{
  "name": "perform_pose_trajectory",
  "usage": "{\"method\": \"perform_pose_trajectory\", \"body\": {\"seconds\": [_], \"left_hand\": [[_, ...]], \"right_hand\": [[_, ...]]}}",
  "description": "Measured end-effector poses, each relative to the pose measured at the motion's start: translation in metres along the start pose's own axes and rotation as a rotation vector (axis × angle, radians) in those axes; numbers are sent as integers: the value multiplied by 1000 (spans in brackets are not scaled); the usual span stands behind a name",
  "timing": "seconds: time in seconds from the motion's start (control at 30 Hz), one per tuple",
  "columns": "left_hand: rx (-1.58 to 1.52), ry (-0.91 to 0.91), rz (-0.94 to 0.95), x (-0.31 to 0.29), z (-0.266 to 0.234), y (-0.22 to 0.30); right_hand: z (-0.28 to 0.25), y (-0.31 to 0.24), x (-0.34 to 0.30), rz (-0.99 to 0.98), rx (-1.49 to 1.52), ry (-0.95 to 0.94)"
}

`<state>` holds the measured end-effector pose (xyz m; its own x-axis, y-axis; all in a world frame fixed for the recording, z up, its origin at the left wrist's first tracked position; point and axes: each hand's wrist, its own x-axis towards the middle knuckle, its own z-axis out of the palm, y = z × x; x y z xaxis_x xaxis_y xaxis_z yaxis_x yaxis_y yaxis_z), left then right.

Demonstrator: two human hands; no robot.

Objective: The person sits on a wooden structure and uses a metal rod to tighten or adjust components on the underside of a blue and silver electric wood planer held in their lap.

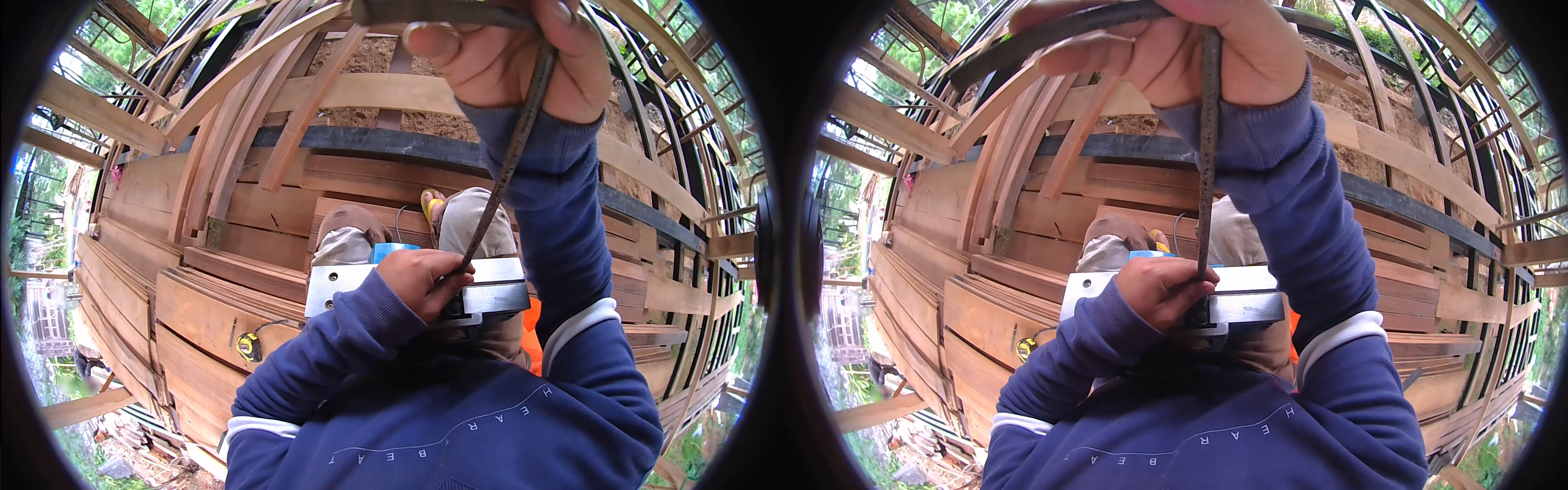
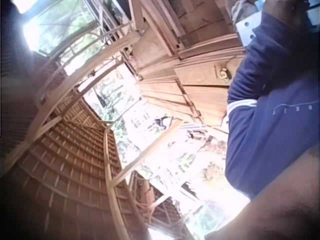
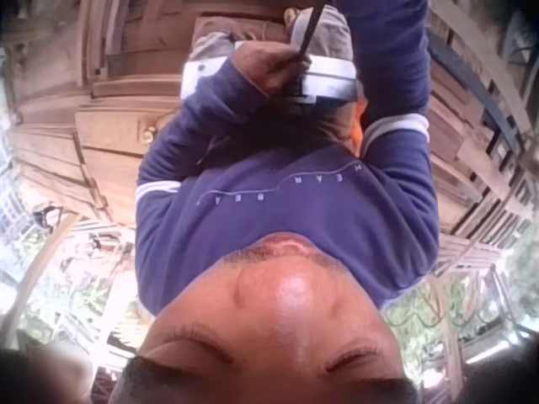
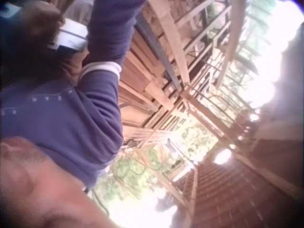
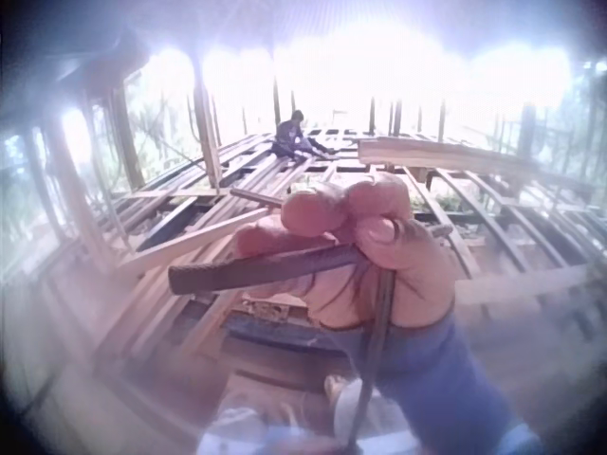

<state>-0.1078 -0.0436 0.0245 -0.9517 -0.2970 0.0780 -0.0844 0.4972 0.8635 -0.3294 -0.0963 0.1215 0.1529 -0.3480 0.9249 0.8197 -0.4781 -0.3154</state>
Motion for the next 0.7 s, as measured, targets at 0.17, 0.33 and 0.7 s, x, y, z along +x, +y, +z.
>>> {"method": "perform_pose_trajectory", "body": {"seconds": [0.17, 0.33, 0.7], "left_hand": [[-89, 16, 32, -2, 4, -7], [-67, -81, -56, -6, -4, -2], [588, -145, 16, -37, -14, 4]], "right_hand": [[8, -5, 10, -40, -238, -20], [14, -24, 15, -15, -458, 53], [46, -28, -3, 19, -754, 86]]}}
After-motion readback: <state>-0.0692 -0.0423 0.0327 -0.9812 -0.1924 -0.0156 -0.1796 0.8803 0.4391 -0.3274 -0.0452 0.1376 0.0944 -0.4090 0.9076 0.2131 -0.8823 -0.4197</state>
